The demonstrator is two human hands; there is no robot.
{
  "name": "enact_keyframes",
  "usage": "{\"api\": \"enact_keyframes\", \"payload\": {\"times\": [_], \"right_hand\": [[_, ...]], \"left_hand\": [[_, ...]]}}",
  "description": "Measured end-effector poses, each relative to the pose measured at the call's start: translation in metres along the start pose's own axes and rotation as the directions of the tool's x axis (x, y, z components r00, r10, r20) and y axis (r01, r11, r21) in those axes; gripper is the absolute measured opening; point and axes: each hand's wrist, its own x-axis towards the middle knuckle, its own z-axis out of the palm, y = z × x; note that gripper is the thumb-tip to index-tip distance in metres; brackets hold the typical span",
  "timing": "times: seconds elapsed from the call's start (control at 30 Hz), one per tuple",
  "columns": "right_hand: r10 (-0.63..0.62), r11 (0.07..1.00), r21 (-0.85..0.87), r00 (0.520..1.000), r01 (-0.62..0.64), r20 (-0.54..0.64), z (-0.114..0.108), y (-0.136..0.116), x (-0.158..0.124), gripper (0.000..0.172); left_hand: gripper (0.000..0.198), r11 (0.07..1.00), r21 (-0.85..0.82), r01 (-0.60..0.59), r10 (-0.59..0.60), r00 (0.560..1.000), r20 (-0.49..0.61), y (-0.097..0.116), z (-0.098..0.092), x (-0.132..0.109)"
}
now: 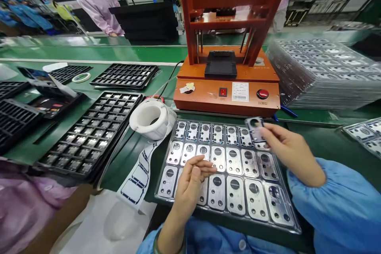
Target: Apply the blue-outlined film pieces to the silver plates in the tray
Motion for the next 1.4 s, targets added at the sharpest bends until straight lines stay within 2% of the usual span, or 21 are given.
{"api": "enact_keyframes", "payload": {"times": [0.07,0.1,0.17,0.27,0.4,0.5,0.57,0.63,0.7,0.8,0.87,0.9,0.97,1.03,1.1,1.17,1.27,1.3,1.33,1.37,1.4], "right_hand": [[0.113,0.987,-0.104,0.986,-0.126,-0.123,-0.011,0.019,0.006,0.04],[0.138,0.975,-0.155,0.981,-0.159,-0.14,-0.013,0.026,0.007,0.041],[0.145,0.948,-0.268,0.982,-0.173,-0.12,-0.01,0.035,0.008,0.042],[0.121,0.886,-0.442,0.99,-0.14,-0.071,-0.001,0.033,0.006,0.042],[0.102,0.826,-0.556,0.995,-0.096,-0.019,0.0,0.022,0.001,0.039],[0.058,0.835,-0.546,0.998,-0.064,-0.028,-0.002,0.017,-0.003,0.039],[0.01,0.847,-0.53,0.998,-0.043,-0.065,-0.003,0.013,-0.004,0.036],[-0.063,0.86,-0.509,0.997,0.029,-0.05,-0.002,0.007,-0.005,0.032],[-0.157,0.863,-0.481,0.987,0.151,0.029,0.0,-0.003,-0.003,0.03],[-0.304,0.841,-0.42,0.94,0.341,0.154,0.008,-0.023,0.0,0.034],[-0.422,0.803,-0.348,0.874,0.483,0.24,0.02,-0.04,0.001,0.035],[-0.488,0.77,-0.301,0.823,0.563,0.29,0.028,-0.049,0.0,0.034],[-0.619,0.673,-0.178,0.678,0.718,0.396,0.048,-0.067,-0.005,0.028],[-0.706,0.559,-0.059,0.512,0.827,0.49,0.072,-0.085,-0.017,0.024],[-0.769,0.439,0.024,0.361,0.898,0.527,0.098,-0.101,-0.032,0.024],[-0.822,0.276,0.103,0.18,0.955,0.54,0.125,-0.114,-0.049,0.025],[-0.865,0.015,0.186,-0.081,0.982,0.495,0.162,-0.124,-0.068,0.027],[-0.87,-0.046,0.183,-0.129,0.982,0.475,0.173,-0.126,-0.073,0.027],[-0.873,-0.082,0.162,-0.149,0.983,0.465,0.183,-0.125,-0.076,0.027],[-0.879,-0.095,0.127,-0.143,0.987,0.455,0.191,-0.124,-0.078,0.026],[-0.886,-0.087,0.091,-0.118,0.992,0.448,0.198,-0.122,-0.079,0.025]], "left_hand": [[0.028,1.0,0.025,0.004,-0.005,1.0,0.027,0.0,-0.001,-0.001],[0.028,0.999,0.042,0.009,-0.01,0.999,0.04,0.0,-0.001,-0.001],[0.027,0.997,0.078,0.01,-0.016,0.997,0.07,0.0,-0.002,-0.001],[0.024,0.99,0.137,-0.033,0.023,0.997,0.072,-0.001,-0.001,-0.002],[0.019,0.953,0.225,-0.204,0.194,0.979,0.065,-0.003,0.001,-0.011],[0.02,0.84,0.36,-0.407,0.401,0.911,0.095,-0.003,-0.001,-0.028],[0.023,0.714,0.476,-0.514,0.528,0.841,0.116,-0.002,-0.006,-0.043],[0.024,0.587,0.573,-0.572,0.619,0.773,0.137,-0.001,-0.015,-0.059],[0.023,0.499,0.65,-0.574,0.687,0.719,0.108,0.0,-0.029,-0.073],[0.017,0.459,0.776,-0.433,0.761,0.642,-0.092,0.001,-0.056,-0.09],[0.013,0.499,0.823,-0.272,0.769,0.577,-0.275,0.0,-0.078,-0.1],[0.012,0.533,0.821,-0.202,0.756,0.55,-0.355,-0.001,-0.088,-0.104],[0.017,0.62,0.782,-0.057,0.723,0.429,-0.542,-0.004,-0.108,-0.11],[0.025,0.681,0.729,0.063,0.668,0.353,-0.655,-0.006,-0.123,-0.113],[0.032,0.71,0.691,0.135,0.628,0.322,-0.708,-0.007,-0.133,-0.111],[0.039,0.727,0.668,0.157,0.608,0.306,-0.733,-0.007,-0.136,-0.107],[0.047,0.749,0.646,0.145,0.583,0.319,-0.747,-0.006,-0.131,-0.095],[0.048,0.754,0.642,0.139,0.576,0.329,-0.748,-0.005,-0.128,-0.09],[0.049,0.759,0.637,0.134,0.571,0.333,-0.75,-0.005,-0.125,-0.085],[0.05,0.763,0.633,0.129,0.568,0.333,-0.753,-0.005,-0.123,-0.081],[0.05,0.767,0.629,0.126,0.567,0.328,-0.756,-0.005,-0.12,-0.076]]}}
